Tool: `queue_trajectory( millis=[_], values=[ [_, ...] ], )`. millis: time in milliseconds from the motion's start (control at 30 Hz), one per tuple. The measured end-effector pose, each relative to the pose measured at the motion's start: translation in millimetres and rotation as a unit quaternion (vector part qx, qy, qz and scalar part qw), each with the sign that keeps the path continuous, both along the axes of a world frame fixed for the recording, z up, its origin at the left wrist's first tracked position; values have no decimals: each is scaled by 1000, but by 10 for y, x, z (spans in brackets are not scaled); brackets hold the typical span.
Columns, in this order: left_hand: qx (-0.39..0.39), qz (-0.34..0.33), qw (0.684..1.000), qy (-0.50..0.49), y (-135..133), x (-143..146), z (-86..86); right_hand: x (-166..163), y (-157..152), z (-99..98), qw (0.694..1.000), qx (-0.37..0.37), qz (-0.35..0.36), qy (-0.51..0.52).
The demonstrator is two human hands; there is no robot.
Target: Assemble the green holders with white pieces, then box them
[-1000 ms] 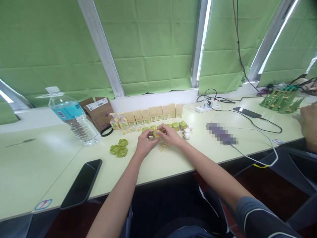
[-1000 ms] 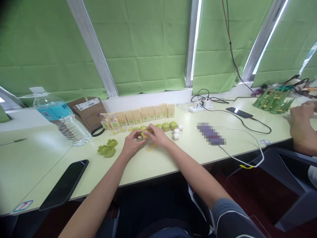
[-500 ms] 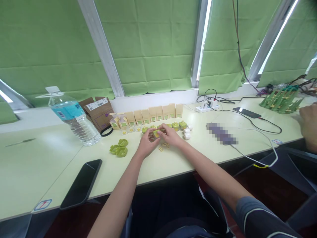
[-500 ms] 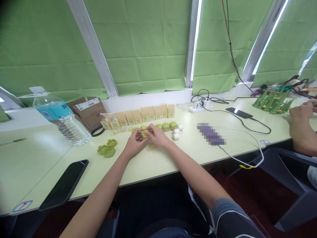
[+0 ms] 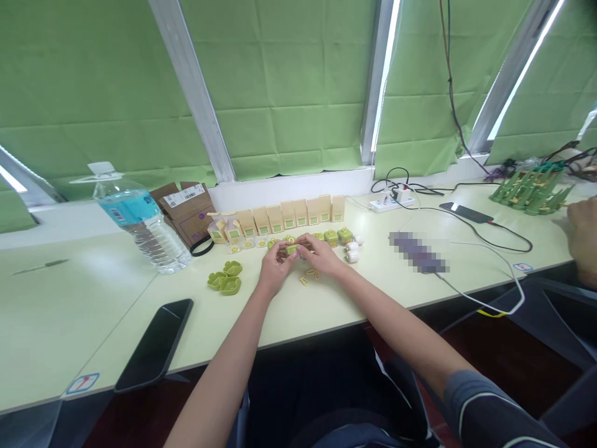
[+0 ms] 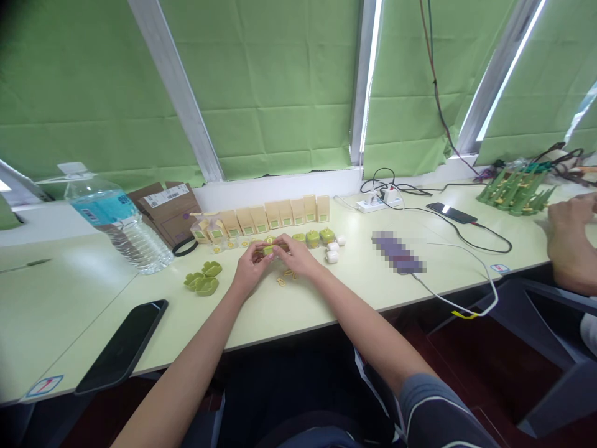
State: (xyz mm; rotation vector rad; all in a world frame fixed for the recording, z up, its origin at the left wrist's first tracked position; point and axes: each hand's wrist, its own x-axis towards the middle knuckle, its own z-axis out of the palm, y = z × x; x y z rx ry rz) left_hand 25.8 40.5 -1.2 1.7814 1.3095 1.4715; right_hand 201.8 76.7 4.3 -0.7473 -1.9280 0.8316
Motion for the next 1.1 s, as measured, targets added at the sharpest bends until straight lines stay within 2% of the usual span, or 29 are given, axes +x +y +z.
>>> queue_trajectory(
  millis=[200, 333, 500, 667, 1100],
  values=[
    [30, 60, 998, 1, -13, -33, 35, 4, 13, 5, 999, 20, -27, -1],
    [68, 121, 990, -12, -2, -67, 46, 3, 14, 25, 998, 35, -33, -30],
    [58, 198, 977, -59, 34, -128, 59, -2, 1, 42, 998, 38, -28, -47],
    [75, 264, 961, -47, 104, -221, 3, 4, 12, 24, 998, 29, -32, -55],
    [22, 303, 953, -21, 270, -407, -220, 6, 38, -26, 997, 26, -25, -65]
  ],
)
